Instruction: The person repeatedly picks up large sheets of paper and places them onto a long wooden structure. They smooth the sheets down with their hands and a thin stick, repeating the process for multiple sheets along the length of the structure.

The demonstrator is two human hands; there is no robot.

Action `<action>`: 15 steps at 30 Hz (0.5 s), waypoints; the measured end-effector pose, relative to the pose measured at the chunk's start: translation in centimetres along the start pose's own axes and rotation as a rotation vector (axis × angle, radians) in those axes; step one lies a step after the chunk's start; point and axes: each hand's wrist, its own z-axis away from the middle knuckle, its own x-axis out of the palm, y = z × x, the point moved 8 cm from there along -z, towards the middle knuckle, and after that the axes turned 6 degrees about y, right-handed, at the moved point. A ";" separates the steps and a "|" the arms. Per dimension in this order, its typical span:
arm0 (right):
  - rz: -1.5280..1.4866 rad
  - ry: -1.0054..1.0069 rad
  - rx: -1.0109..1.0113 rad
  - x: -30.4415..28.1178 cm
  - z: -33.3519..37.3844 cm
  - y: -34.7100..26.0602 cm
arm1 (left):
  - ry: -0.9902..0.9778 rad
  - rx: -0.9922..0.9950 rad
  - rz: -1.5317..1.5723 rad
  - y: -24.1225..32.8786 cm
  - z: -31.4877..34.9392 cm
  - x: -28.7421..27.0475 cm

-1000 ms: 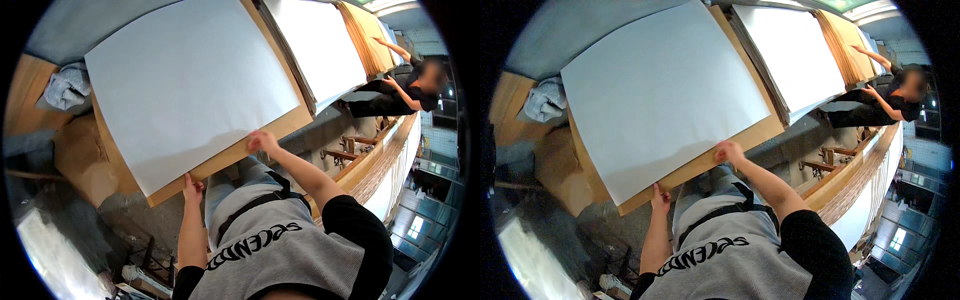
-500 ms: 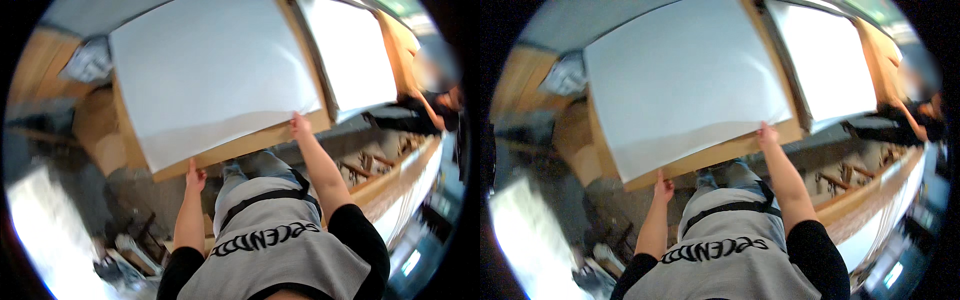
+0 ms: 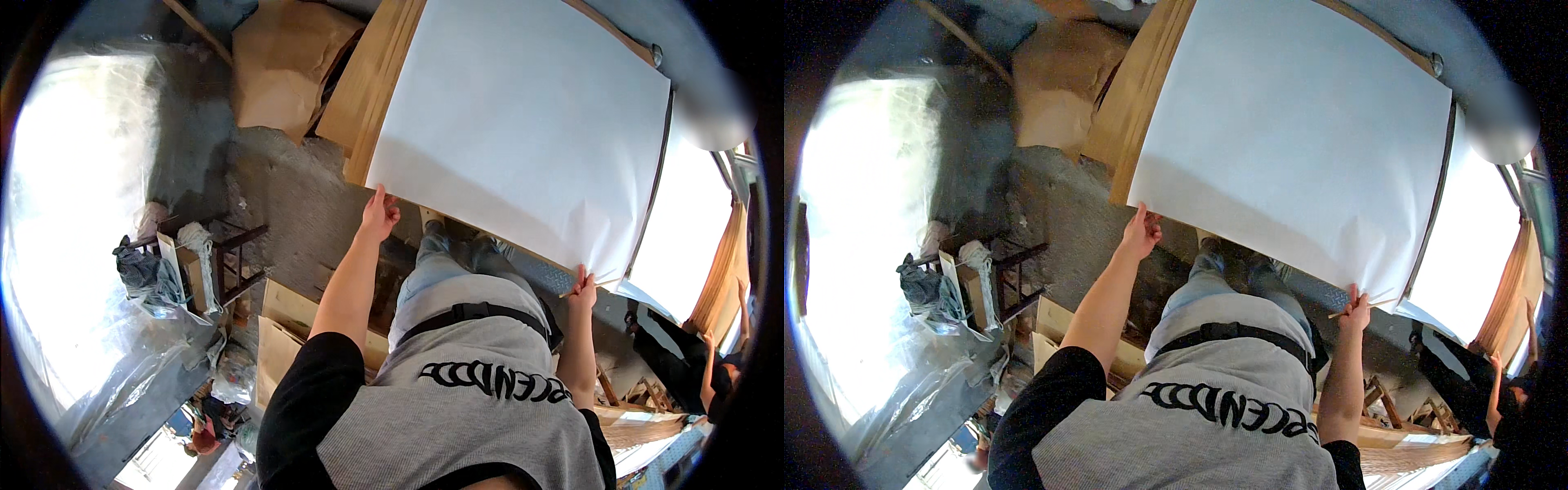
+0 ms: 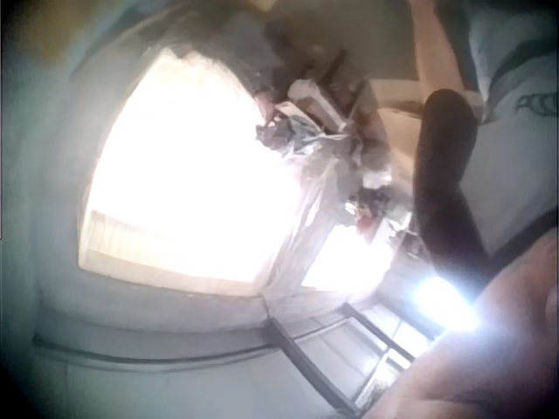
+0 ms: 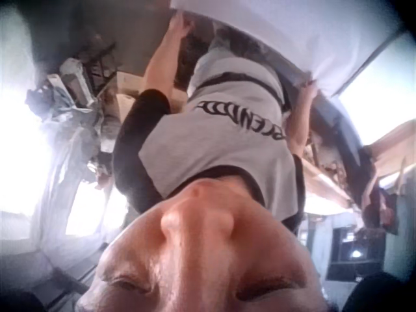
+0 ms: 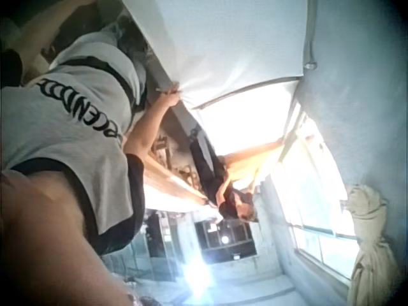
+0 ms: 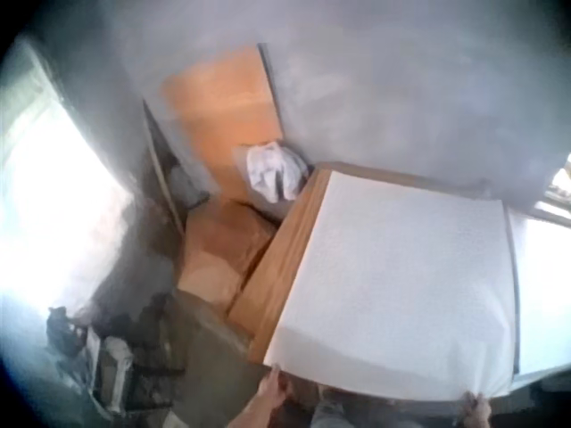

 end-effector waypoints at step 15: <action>0.019 0.071 0.007 -2.9 -1.5 0.5 | 0.002 0.012 0.101 1.2 -1.6 0.7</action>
